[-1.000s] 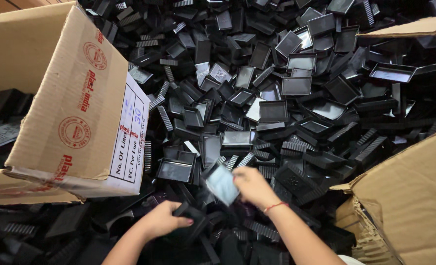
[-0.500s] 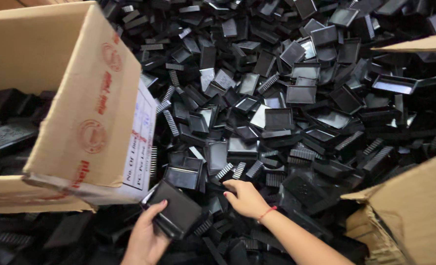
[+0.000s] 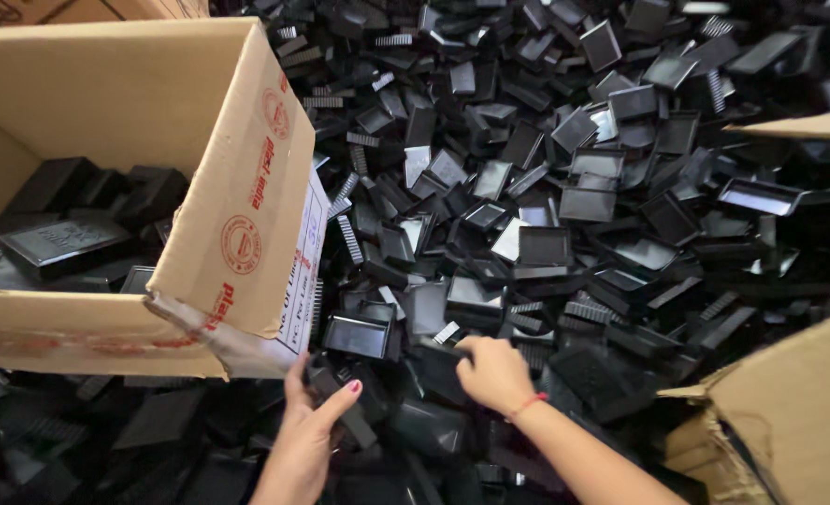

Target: The person picks black plastic components one at a time from a large pile, aligns them into a stack by hand, and places completed stacks into an open cardboard box. The person repeats this pick, stack, and box cycle continuously throughout the episode.

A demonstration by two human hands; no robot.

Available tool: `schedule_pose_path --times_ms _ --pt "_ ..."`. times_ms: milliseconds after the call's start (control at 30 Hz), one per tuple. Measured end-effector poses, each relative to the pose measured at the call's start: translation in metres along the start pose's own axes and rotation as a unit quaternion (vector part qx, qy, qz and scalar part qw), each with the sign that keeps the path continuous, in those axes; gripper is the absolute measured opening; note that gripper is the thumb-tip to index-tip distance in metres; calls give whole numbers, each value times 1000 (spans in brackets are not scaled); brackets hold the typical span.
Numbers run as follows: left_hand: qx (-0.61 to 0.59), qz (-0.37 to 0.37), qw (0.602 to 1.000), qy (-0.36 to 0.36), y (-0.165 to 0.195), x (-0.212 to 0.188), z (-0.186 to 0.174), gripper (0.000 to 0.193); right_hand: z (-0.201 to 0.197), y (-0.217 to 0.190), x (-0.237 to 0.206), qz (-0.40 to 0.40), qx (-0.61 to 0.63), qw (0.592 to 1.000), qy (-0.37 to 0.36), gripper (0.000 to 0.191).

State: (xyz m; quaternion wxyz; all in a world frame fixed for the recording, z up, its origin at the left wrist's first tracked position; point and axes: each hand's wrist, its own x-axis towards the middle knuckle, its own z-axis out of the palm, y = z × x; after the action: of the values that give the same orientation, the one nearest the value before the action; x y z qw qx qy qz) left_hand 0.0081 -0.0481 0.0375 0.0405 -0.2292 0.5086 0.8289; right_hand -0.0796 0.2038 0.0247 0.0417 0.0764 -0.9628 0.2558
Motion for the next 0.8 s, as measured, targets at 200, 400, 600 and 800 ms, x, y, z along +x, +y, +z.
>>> schedule_pose_path --times_ms 200,400,600,800 --pt "23 -36 984 -171 45 -50 58 76 -97 -63 -78 -11 208 970 125 31" --pt "73 -10 964 -255 83 -102 107 87 -140 -91 -122 -302 347 883 92 59" --pt "175 54 955 -234 86 -113 127 94 -144 -78 -120 -198 488 850 -16 66" --pt "419 130 885 -154 80 -64 109 97 -137 -46 -81 27 708 705 -34 48"
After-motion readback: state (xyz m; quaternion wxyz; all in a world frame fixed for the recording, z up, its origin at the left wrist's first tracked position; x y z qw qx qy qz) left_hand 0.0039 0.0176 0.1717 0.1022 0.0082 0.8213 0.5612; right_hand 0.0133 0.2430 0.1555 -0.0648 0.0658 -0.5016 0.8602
